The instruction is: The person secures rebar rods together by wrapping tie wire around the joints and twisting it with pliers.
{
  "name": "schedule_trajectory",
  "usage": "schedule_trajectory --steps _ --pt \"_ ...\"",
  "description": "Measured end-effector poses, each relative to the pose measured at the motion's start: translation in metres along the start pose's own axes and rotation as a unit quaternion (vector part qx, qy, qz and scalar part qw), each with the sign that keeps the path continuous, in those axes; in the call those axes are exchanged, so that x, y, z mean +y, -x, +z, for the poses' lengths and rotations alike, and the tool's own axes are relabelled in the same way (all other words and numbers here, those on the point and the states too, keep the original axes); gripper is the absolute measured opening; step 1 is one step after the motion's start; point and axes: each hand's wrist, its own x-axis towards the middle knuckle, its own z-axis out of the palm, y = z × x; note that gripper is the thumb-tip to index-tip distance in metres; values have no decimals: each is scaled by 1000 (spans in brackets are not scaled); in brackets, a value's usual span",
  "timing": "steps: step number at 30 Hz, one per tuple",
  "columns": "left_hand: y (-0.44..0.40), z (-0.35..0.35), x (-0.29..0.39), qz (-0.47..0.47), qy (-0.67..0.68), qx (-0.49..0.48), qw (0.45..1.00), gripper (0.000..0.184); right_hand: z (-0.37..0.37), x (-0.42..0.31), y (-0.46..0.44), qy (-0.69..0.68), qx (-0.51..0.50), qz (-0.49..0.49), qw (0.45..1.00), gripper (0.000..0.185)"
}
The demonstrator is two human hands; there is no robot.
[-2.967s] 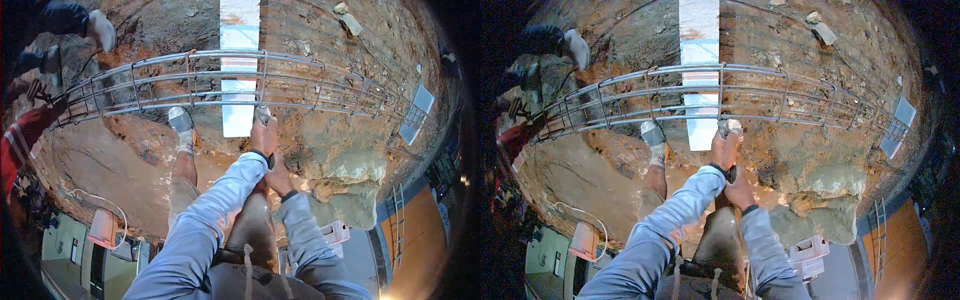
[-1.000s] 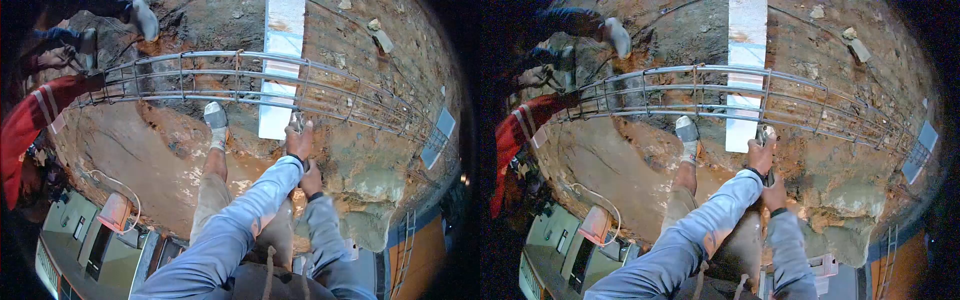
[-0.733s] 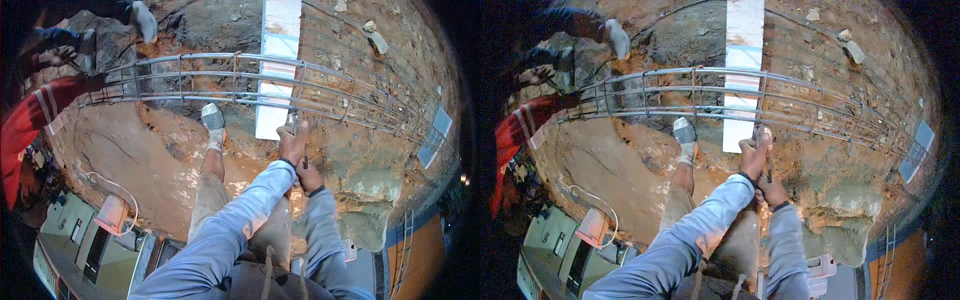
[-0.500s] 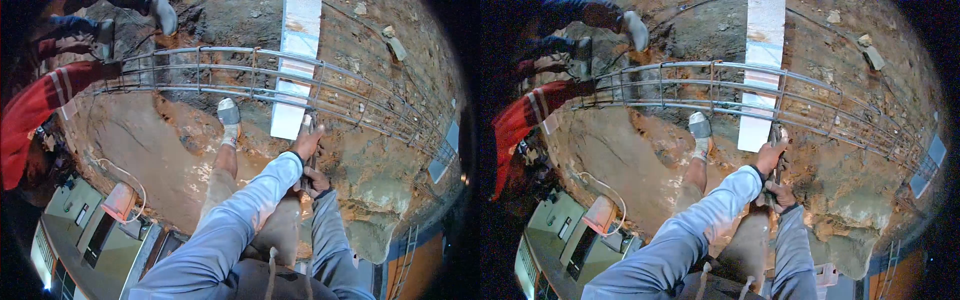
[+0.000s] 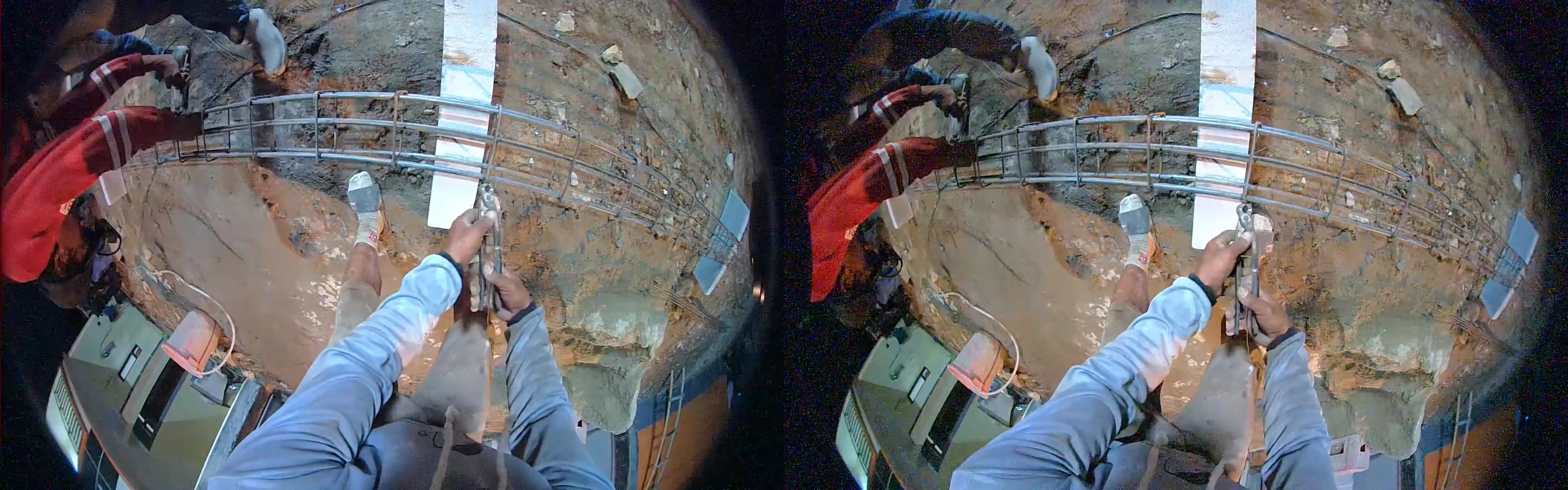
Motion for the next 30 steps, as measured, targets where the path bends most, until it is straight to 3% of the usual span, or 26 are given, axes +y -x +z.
schedule_trajectory --steps 1,3,4,5,7,8,10,11,13,15,17,18,19,22,23,25,26,27,28,29,30 --pt "0 0 0 3 4 -6 1000 27 -3 0 -2 5 4 -4 1000 26" --pt "-4 -1 -6 -42 100 -25 994 24 -19 7 -15 155 54 -35 986 29" --pt "-22 -12 -27 -42 84 -50 994 20 -23 13 -20 211 99 -87 969 34" --pt "-22 -8 -24 -45 90 -57 993 20 -30 18 -25 359 184 -158 901 40" --pt "-20 -6 -21 -28 76 -4 997 19 -33 24 -26 499 318 -172 788 48" --pt "-21 -5 -24 1 74 -2 997 19 -29 24 -29 501 323 -170 785 48" --pt "-27 -9 -29 4 43 3 999 18 -19 27 -37 623 328 -249 665 46" --pt "-31 -11 -36 9 7 10 1000 18 -11 29 -41 623 330 -246 665 46" --pt "-33 -12 -41 56 -41 23 997 21 9 32 -45 605 426 -183 647 39" --pt "-22 -8 -25 28 -22 9 999 26 13 28 -47 586 424 -130 678 36" --pt "-23 -14 -23 33 -71 13 997 29 -8 38 -56 579 413 -164 683 36" --pt "-20 -16 -20 43 -74 25 996 30 -21 42 -56 538 360 -207 733 37" --pt "-17 -18 -18 52 -76 39 995 32 -32 43 -58 538 361 -206 733 37" --pt "-13 -29 -12 31 -92 65 993 35 -48 39 -59 383 209 -99 895 30" --pt "-11 -29 -8 10 -126 81 989 35 -47 34 -55 382 209 -98 895 30" --pt "-14 -31 -20 -33 -98 110 988 36 -39 22 -40 259 108 -33 959 28" --pt "-26 -42 -42 5 -25 75 997 39 -36 19 -33 239 56 -37 969 44" --pt "-34 -50 -53 46 48 38 997 42 -33 15 -26 238 54 -37 969 44" --pt "-6 -28 -14 -7 190 8 982 56 -28 10 -18 191 13 5 981 46" --pt "-2 -27 -10 -4 189 9 982 56 -23 5 -11 144 -28 46 988 49" --pt "0 -27 -7 -37 269 -62 961 63 -17 -2 -4 157 -59 65 984 52"
